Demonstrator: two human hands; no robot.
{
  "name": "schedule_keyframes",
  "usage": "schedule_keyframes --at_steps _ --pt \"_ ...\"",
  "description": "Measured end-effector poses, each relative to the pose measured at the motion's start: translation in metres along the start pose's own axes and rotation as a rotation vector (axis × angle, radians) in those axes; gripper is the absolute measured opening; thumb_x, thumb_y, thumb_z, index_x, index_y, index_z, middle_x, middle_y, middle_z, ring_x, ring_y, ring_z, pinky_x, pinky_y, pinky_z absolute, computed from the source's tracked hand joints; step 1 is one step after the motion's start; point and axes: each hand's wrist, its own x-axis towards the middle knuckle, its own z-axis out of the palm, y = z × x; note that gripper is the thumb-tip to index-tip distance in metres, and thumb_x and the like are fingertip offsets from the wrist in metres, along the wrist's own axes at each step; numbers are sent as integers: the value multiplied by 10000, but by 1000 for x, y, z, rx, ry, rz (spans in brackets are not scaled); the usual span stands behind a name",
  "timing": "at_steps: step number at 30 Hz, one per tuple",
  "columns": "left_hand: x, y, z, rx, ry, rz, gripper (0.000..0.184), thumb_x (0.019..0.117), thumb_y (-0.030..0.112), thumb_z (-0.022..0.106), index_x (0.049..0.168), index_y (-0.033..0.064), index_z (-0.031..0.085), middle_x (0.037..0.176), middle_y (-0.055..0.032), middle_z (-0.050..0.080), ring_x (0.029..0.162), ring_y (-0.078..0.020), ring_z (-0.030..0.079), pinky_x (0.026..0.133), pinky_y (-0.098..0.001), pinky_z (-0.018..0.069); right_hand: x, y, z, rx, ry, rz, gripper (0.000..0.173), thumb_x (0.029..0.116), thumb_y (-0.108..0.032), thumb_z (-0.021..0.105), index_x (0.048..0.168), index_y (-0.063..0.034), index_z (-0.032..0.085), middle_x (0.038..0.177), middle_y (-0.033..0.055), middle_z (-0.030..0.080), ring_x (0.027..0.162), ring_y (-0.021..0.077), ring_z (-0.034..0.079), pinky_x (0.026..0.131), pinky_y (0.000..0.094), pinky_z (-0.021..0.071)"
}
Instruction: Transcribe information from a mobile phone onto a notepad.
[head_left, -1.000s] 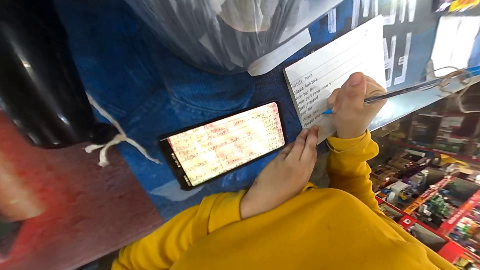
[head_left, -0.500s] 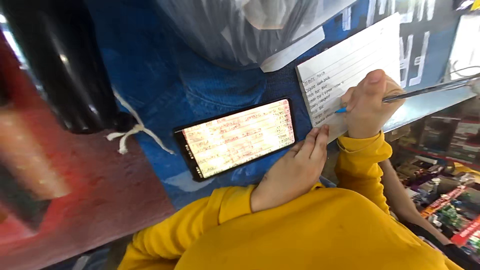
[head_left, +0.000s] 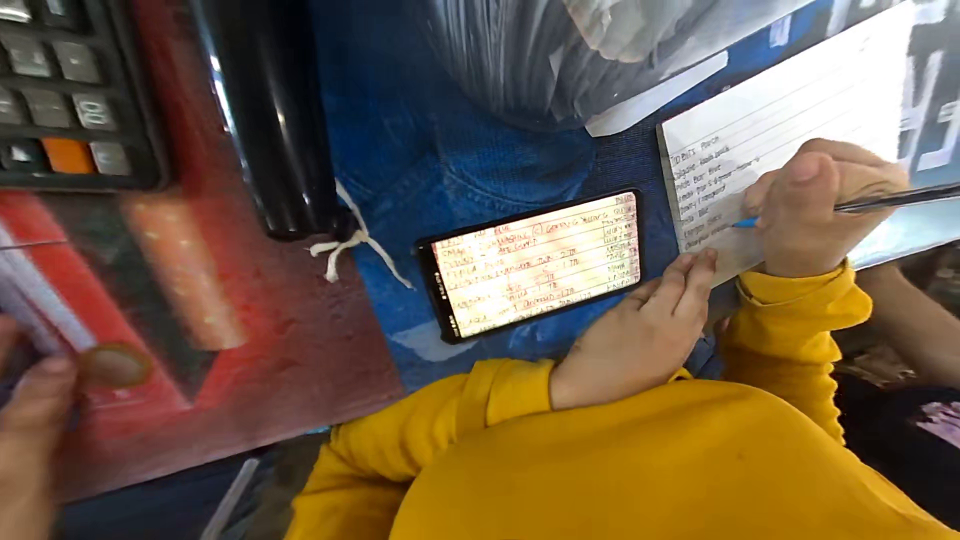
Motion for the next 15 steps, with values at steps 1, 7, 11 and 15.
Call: schedule_keyframes --at_steps 1,7,11,15 --pt "0 0 0 -3 1 -1 334 1002 -30 463 1294 -92 612 1474 -202 546 1327 -278 583 1026 -302 491 0 1 0 8 10 0 445 1030 -224 566 602 -212 445 579 -177 465 552 -101 486 515 91 390" --pt "0 -1 1 33 -6 24 329 993 -52 460 1280 -96 613 1482 -206 535 1342 -289 569 1036 -308 486 -1 3 -2 12 18 -9 446 1034 -241 570 601 -213 466 582 -180 481 558 -106 500 517 82 402" --pt "-1 -2 -1 19 -15 22 334 988 -65 459 1286 -95 606 1491 -198 528 1357 -286 553 1024 -308 490 3 -11 1 -13 27 64 457 1008 -143 572 570 -155 443 558 -121 467 532 -72 484 515 100 396" --pt "-3 -2 2 -12 14 20 334 963 -81 483 1270 -112 609 1480 -226 529 1340 -311 567 1020 -330 497 1 -4 3 126 136 154 422 1029 -150 535 621 -261 537 567 -209 531 499 -99 513 477 90 437"
